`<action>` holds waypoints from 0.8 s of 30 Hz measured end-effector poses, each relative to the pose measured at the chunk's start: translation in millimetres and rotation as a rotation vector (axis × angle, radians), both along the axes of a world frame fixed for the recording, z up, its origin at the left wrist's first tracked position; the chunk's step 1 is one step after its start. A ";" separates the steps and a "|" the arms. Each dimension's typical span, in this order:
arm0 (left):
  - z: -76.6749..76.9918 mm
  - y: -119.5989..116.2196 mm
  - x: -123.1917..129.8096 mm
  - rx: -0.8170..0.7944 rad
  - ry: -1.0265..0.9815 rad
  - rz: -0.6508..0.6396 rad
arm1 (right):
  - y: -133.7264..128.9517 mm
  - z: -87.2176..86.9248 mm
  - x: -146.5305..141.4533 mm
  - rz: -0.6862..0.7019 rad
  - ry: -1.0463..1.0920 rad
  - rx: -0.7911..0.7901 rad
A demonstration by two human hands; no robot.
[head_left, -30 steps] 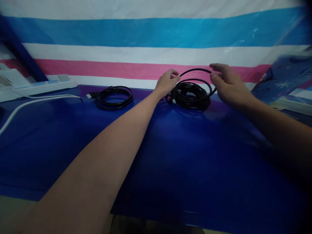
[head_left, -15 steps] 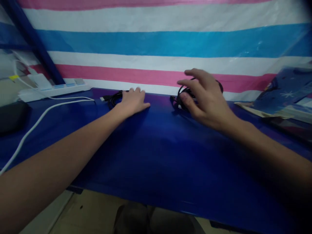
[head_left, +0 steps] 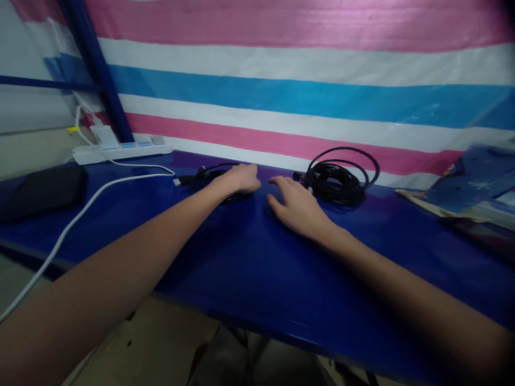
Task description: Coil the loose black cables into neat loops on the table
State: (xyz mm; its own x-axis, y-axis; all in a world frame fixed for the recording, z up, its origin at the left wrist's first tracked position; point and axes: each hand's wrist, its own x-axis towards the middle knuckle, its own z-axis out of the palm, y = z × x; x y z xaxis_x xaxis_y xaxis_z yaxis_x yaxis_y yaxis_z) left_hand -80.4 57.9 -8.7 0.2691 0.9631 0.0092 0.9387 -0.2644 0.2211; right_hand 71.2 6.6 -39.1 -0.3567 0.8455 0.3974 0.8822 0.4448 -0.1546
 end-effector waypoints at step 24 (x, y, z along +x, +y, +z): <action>6.6 -5.7 13.9 0.582 -0.387 -0.291 | 8.7 4.1 31.9 -0.037 0.251 -0.157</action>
